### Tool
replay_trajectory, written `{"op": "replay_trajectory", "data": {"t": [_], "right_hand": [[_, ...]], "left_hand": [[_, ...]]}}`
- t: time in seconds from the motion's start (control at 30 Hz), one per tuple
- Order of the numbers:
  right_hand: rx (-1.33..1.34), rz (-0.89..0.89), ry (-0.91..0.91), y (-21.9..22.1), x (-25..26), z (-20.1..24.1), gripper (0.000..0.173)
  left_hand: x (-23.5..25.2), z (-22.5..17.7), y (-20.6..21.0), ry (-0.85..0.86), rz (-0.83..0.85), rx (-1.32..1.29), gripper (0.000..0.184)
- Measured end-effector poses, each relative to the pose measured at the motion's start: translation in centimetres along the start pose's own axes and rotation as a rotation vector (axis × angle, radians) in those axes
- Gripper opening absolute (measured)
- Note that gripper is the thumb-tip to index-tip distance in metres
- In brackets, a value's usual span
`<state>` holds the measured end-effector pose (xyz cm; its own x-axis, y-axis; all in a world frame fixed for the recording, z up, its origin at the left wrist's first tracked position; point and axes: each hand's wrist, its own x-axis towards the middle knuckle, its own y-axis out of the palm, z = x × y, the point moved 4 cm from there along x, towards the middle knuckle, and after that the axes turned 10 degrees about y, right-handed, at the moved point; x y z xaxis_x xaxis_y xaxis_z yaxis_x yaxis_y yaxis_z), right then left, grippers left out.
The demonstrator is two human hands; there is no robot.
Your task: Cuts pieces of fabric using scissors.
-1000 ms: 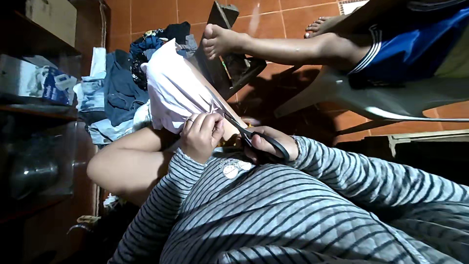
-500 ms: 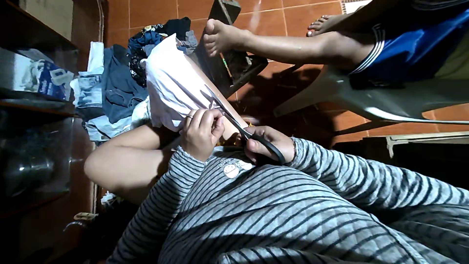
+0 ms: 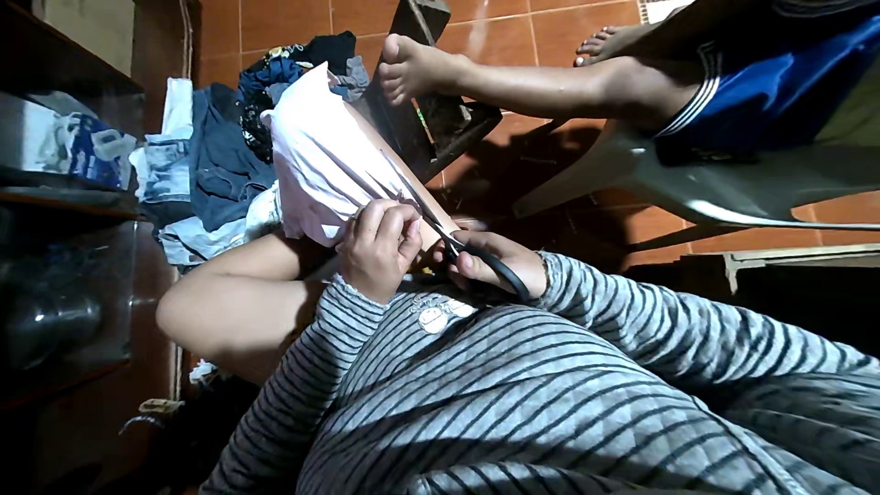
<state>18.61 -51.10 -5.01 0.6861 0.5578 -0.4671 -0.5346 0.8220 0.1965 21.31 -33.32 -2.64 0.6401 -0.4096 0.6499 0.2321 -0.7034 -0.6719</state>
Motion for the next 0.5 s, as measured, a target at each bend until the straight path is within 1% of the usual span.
{"op": "replay_trajectory", "data": {"t": [0.1, 0.2, 0.37, 0.4, 0.47, 0.5], "right_hand": [[-0.012, -0.007, -0.026, 0.09, 0.49, -0.11, 0.052], [0.015, -0.019, -0.049, 0.19, 0.61, -0.32, 0.046], [0.068, -0.040, -0.036, 0.32, 0.70, -0.38, 0.029], [0.074, -0.034, -0.038, 0.28, 0.73, -0.43, 0.028], [0.089, 0.000, -0.044, 0.11, 0.79, -0.49, 0.033], [0.092, 0.022, -0.038, 0.00, 0.84, -0.55, 0.040]], "left_hand": [[-0.05, 0.06, 0.02, 0.006, -0.006, -0.004, 0.016], [-0.09, 0.08, 0.09, 0.017, -0.002, -0.001, 0.015], [-0.09, 0.18, 0.15, -0.003, 0.003, -0.003, 0.014], [-0.11, 0.24, 0.13, -0.004, 0.003, -0.006, 0.014], [-0.17, 0.33, 0.15, -0.014, -0.006, -0.013, 0.015], [-0.21, 0.34, 0.17, -0.016, -0.012, -0.014, 0.015]]}}
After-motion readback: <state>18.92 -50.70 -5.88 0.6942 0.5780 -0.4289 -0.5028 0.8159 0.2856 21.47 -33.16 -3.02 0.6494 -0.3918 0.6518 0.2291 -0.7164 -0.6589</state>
